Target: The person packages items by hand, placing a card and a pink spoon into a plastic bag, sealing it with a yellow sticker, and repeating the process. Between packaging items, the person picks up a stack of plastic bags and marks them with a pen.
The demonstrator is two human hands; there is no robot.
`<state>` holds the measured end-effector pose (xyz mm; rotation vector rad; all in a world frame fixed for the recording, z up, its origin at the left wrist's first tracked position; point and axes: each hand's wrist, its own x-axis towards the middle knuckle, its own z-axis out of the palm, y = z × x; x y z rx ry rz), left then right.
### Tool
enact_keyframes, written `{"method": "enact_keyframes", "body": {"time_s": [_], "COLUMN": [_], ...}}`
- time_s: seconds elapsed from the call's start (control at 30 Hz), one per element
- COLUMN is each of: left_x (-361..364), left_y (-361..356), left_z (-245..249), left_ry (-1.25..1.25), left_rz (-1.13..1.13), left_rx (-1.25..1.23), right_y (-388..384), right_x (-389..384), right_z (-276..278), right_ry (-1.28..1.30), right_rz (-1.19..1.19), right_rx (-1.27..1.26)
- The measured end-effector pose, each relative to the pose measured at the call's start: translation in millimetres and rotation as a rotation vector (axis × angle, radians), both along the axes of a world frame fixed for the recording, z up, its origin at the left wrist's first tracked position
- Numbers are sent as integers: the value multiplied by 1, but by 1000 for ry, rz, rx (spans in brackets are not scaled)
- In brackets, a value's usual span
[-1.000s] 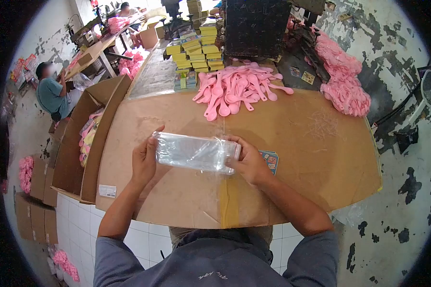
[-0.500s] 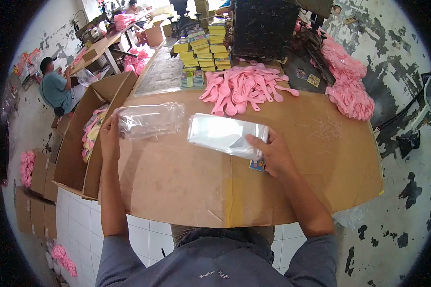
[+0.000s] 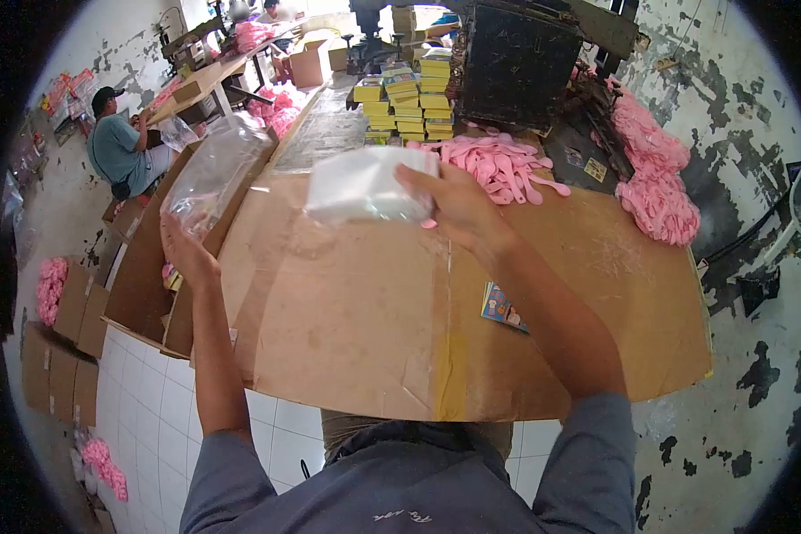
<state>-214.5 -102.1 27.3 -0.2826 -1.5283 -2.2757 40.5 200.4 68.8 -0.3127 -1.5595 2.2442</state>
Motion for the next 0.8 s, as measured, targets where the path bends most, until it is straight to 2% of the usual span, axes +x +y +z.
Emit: {"method": "enact_keyframes", "body": {"time_s": [0.17, 0.27, 0.4, 0.5, 0.6, 0.7, 0.8], "left_x": [-4, 1, 8, 11, 21, 28, 33], "left_y": [-7, -3, 1, 5, 11, 12, 16], "left_z": [4, 3, 5, 1, 8, 12, 10], "left_ry": [-58, -43, 29, 102, 129, 138, 147], "left_rz": [95, 115, 20, -5, -40, -65, -96], "left_rx": [21, 8, 9, 6, 7, -42, -30], "right_y": [17, 45, 26, 56, 35, 43, 40], "right_x": [-100, -147, -141, -169, -151, -153, -131], "right_z": [-38, -98, -99, -132, -83, -76, -57], "right_ry": [95, -119, -309, -348, -636, -591, -463], "right_rz": [27, 9, -210, -206, -177, -203, -407], "right_rx": [-185, -151, 162, 524, 705, 1049, 1359]}}
